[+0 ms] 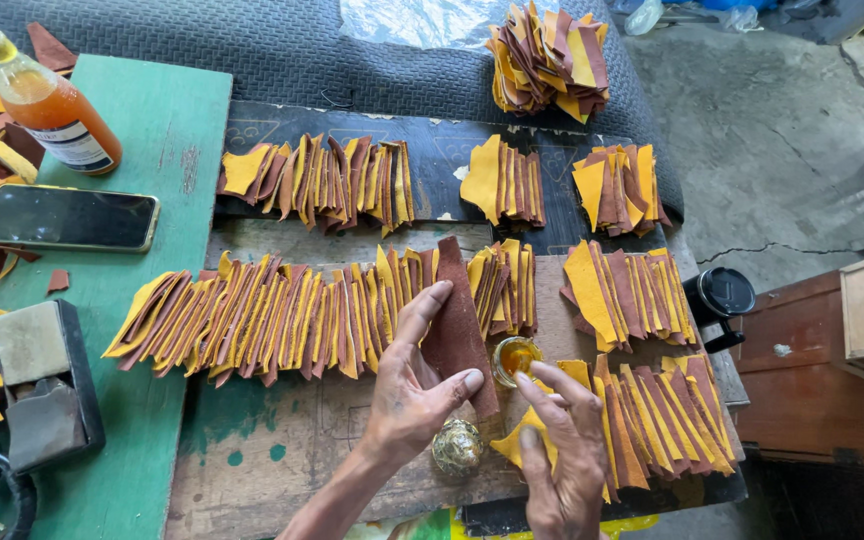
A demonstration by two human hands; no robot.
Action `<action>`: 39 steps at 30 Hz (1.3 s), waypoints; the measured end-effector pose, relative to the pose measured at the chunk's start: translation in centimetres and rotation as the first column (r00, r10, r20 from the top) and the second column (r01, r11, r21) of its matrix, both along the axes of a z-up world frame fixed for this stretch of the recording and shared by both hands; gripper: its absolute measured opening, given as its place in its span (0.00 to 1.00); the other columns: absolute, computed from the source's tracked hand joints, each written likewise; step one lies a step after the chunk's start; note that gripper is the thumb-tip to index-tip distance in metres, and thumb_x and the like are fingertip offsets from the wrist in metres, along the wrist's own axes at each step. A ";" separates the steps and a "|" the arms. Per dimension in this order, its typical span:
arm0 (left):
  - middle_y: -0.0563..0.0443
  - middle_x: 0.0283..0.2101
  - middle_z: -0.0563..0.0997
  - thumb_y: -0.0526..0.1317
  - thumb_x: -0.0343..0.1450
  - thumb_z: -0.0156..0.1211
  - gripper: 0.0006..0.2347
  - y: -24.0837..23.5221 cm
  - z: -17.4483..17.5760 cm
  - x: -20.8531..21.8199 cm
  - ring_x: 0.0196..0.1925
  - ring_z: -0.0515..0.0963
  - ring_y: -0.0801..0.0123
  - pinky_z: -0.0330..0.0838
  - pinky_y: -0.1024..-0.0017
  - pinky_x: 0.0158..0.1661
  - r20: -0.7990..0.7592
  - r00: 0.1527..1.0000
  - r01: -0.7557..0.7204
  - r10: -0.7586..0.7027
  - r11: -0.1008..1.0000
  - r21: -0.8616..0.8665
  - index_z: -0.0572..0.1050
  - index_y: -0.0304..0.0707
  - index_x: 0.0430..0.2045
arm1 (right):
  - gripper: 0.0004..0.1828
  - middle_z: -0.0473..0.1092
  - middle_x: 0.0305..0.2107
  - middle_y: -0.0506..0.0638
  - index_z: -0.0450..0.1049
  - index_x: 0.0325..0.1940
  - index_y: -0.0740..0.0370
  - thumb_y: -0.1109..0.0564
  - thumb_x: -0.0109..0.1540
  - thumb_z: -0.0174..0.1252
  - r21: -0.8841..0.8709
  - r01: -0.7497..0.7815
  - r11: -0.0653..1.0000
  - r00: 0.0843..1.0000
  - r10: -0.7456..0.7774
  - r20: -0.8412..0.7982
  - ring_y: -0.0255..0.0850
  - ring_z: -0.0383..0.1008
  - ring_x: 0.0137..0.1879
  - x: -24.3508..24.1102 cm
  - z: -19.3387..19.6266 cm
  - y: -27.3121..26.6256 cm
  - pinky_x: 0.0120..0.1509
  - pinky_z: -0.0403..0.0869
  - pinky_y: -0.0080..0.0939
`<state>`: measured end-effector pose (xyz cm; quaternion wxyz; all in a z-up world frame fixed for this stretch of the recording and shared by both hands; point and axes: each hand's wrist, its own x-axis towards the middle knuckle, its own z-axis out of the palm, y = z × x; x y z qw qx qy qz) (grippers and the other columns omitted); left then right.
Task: The person repeatedly picks up yellow and brown leather pieces, applies a liquid adhesive from a small jar to the edges, and stacks them into piles on a workbench. The person briefly pets a dog that walks into the frame.
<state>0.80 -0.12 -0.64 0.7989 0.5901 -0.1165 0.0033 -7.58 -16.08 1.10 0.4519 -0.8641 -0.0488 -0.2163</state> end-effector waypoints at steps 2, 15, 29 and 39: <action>0.40 0.69 0.62 0.35 0.62 0.72 0.38 -0.3 0.2 -0.1 0.75 0.60 0.59 0.51 0.66 0.74 -0.017 0.999 0.027 -0.028 0.999 -0.040 0.59 0.25 0.68 | 0.25 0.66 0.63 0.58 0.72 0.65 0.59 0.64 0.63 0.51 -0.104 -0.053 0.993 0.998 0.057 0.036 0.50 0.63 0.70 0.3 0.1 0.1 0.75 0.60 0.49; 0.39 0.68 0.64 0.33 0.61 0.71 0.38 -0.7 -0.1 -0.3 0.75 0.63 0.59 0.54 0.66 0.75 0.013 0.997 0.073 -0.072 0.995 -0.062 0.59 0.24 0.68 | 0.31 0.64 0.65 0.58 0.68 0.69 0.62 0.69 0.60 0.49 -0.101 -0.137 0.985 0.990 0.134 -0.041 0.52 0.59 0.72 1.7 0.6 0.2 0.76 0.58 0.51; 0.41 0.65 0.68 0.26 0.57 0.70 0.39 0.3 -0.3 1.0 0.64 0.71 0.56 0.67 0.59 0.65 -0.407 0.847 0.056 -0.341 0.820 -0.570 0.60 0.30 0.67 | 0.21 0.71 0.58 0.52 0.78 0.54 0.54 0.67 0.60 0.52 -0.295 0.044 0.955 0.960 0.041 0.278 0.49 0.66 0.66 1.5 0.2 -2.5 0.74 0.62 0.48; 0.41 0.63 0.73 0.28 0.60 0.72 0.37 0.6 -0.3 0.5 0.62 0.74 0.60 0.71 0.65 0.62 -0.355 0.678 0.303 -0.644 0.685 -0.663 0.64 0.26 0.67 | 0.29 0.62 0.67 0.62 0.64 0.71 0.69 0.67 0.64 0.51 -0.414 -0.077 0.907 0.970 0.165 0.180 0.49 0.59 0.72 8.8 0.2 -5.8 0.76 0.57 0.51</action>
